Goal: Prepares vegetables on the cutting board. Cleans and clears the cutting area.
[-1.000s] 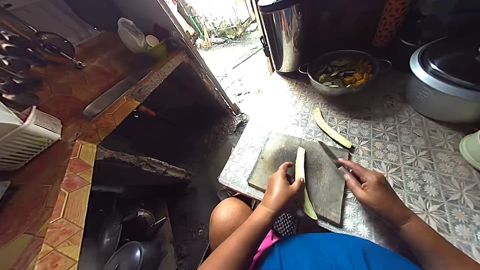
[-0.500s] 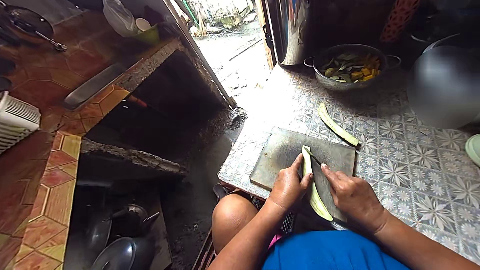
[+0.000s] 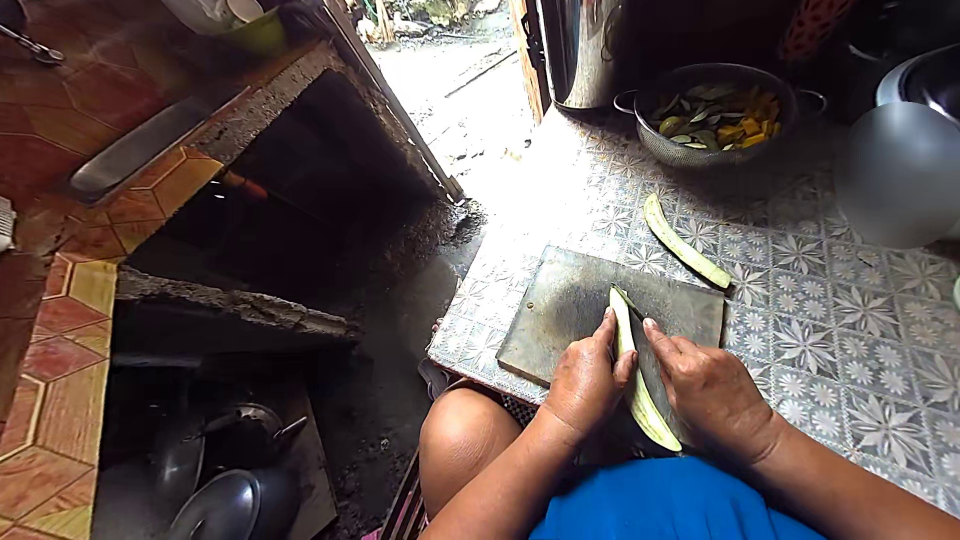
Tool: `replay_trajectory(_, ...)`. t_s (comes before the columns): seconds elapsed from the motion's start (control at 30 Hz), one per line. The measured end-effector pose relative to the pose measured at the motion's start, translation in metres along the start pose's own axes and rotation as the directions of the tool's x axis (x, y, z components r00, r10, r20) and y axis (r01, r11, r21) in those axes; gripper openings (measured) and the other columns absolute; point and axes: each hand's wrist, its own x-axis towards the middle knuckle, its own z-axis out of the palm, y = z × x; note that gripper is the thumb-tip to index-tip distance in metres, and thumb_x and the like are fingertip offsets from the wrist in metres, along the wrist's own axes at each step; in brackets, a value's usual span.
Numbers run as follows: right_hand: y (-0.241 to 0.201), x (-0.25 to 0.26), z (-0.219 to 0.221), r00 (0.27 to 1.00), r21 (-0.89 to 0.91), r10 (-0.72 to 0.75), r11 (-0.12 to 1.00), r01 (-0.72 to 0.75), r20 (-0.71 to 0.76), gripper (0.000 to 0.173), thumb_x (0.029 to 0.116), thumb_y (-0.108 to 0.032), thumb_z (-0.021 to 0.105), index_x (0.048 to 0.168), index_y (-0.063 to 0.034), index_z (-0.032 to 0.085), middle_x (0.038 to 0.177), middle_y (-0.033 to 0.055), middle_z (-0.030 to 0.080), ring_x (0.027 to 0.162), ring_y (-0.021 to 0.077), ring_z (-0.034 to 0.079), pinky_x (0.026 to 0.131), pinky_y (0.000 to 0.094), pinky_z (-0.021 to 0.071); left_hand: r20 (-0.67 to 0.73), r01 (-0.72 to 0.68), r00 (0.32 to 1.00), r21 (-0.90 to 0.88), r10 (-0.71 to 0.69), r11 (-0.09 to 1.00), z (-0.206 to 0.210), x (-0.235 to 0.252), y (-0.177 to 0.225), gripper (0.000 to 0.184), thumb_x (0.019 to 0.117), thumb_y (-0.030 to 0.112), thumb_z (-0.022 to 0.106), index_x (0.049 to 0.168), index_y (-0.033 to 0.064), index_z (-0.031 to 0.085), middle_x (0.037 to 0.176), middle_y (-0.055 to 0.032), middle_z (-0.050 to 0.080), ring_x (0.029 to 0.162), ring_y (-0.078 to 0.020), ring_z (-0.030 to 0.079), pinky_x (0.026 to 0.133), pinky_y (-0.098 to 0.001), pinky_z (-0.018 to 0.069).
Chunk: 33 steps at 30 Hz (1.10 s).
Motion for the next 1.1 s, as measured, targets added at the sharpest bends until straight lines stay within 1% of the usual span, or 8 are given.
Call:
replay_trajectory(0.2,-0.005,0.016,0.013,0.998,-0.019,0.032,0.999,-0.031,0.057,0.038,0.0908,-0.004,0.058,0.126,0.0044,0.070,0.071,0.0163,0.068,0.052,0.0298,0.065,0.047,0.0412,0.0520,-0.026,0.004,1.000,-0.005,-0.004,1.000,0.003,0.000,-0.001,0.066,0.1023,0.030,0.060,0.158,0.0030,0.037,0.090,-0.0145,0.073,0.080,-0.0265,0.071,0.085,-0.0445,0.0567)
replay_trajectory(0.33,-0.002,0.007,0.005,0.998,-0.010,0.028,1.000,-0.027,0.058,0.040,0.0880,-0.002,0.059,0.126,0.0048,0.071,0.072,0.0163,0.069,0.053,0.0301,0.066,0.047,0.0420,0.0529,-0.033,0.016,0.999,-0.023,-0.017,1.000,0.002,-0.002,-0.001,0.066,0.1024,0.030,0.061,0.158,0.0031,0.037,0.087,-0.0138,0.072,0.077,-0.0252,0.069,0.084,-0.0432,0.0563)
replay_trajectory(0.5,0.006,-0.011,-0.007,0.998,0.095,0.055,0.994,-0.056,0.019,0.045,0.0831,-0.005,0.056,0.124,0.0054,0.071,0.079,0.0173,0.074,0.058,0.0320,0.070,0.050,0.0450,0.0550,-0.012,0.022,1.000,-0.005,-0.022,1.000,0.001,-0.002,0.001,0.066,0.1033,0.030,0.059,0.159,0.0027,0.036,0.091,-0.0155,0.073,0.082,-0.0274,0.071,0.088,-0.0451,0.0555)
replay_trajectory(0.63,0.005,-0.009,-0.010,0.998,0.069,0.016,0.998,-0.012,-0.055,0.045,0.0839,-0.006,0.053,0.123,0.0043,0.072,0.071,0.0135,0.069,0.051,0.0271,0.065,0.045,0.0396,0.0501,-0.025,0.011,1.000,0.010,-0.010,1.000,0.003,-0.002,0.001,0.066,0.1032,0.031,0.059,0.158,0.0025,0.037,0.089,-0.0143,0.073,0.081,-0.0269,0.070,0.087,-0.0451,0.0556)
replay_trajectory(0.73,0.003,-0.005,-0.010,0.999,0.039,-0.010,0.999,0.012,-0.048,0.044,0.0839,-0.005,0.055,0.123,0.0029,0.073,0.069,0.0129,0.067,0.049,0.0267,0.063,0.043,0.0384,0.0487,-0.034,0.008,0.999,0.000,-0.008,1.000,0.003,-0.002,-0.001,0.066,0.1027,0.031,0.060,0.158,0.0025,0.037,0.088,-0.0144,0.072,0.080,-0.0269,0.070,0.085,-0.0448,0.0559)
replay_trajectory(0.83,0.004,-0.004,-0.007,1.000,0.008,-0.003,1.000,0.003,0.002,0.045,0.0807,-0.001,0.059,0.123,0.0011,0.074,0.071,0.0139,0.069,0.051,0.0281,0.065,0.044,0.0400,0.0494,-0.037,0.008,0.999,0.007,-0.008,1.000,0.003,-0.002,0.000,0.066,0.1026,0.031,0.060,0.158,0.0026,0.037,0.088,-0.0143,0.072,0.078,-0.0272,0.069,0.084,-0.0451,0.0560)
replay_trajectory(0.93,0.007,0.000,-0.004,0.999,0.024,-0.001,1.000,0.000,0.053,0.043,0.0820,-0.001,0.061,0.124,0.0016,0.073,0.072,0.0145,0.070,0.054,0.0293,0.066,0.046,0.0420,0.0516,-0.047,-0.012,0.999,0.019,0.013,1.000,0.004,-0.002,-0.001,0.065,0.1025,0.029,0.059,0.157,0.0013,0.038,0.090,-0.0167,0.073,0.081,-0.0302,0.070,0.085,-0.0474,0.0561)
replay_trajectory(1.1,0.004,0.027,-0.002,0.977,0.040,0.044,0.998,-0.053,0.210,0.042,0.0923,-0.002,0.057,0.133,0.0031,0.066,0.080,0.0187,0.071,0.066,0.0352,0.071,0.057,0.0476,0.0560,-0.040,0.007,0.999,0.021,-0.007,1.000,0.006,-0.001,0.000,0.066,0.1022,0.030,0.060,0.158,0.0028,0.037,0.094,-0.0162,0.074,0.085,-0.0296,0.072,0.088,-0.0478,0.0561)
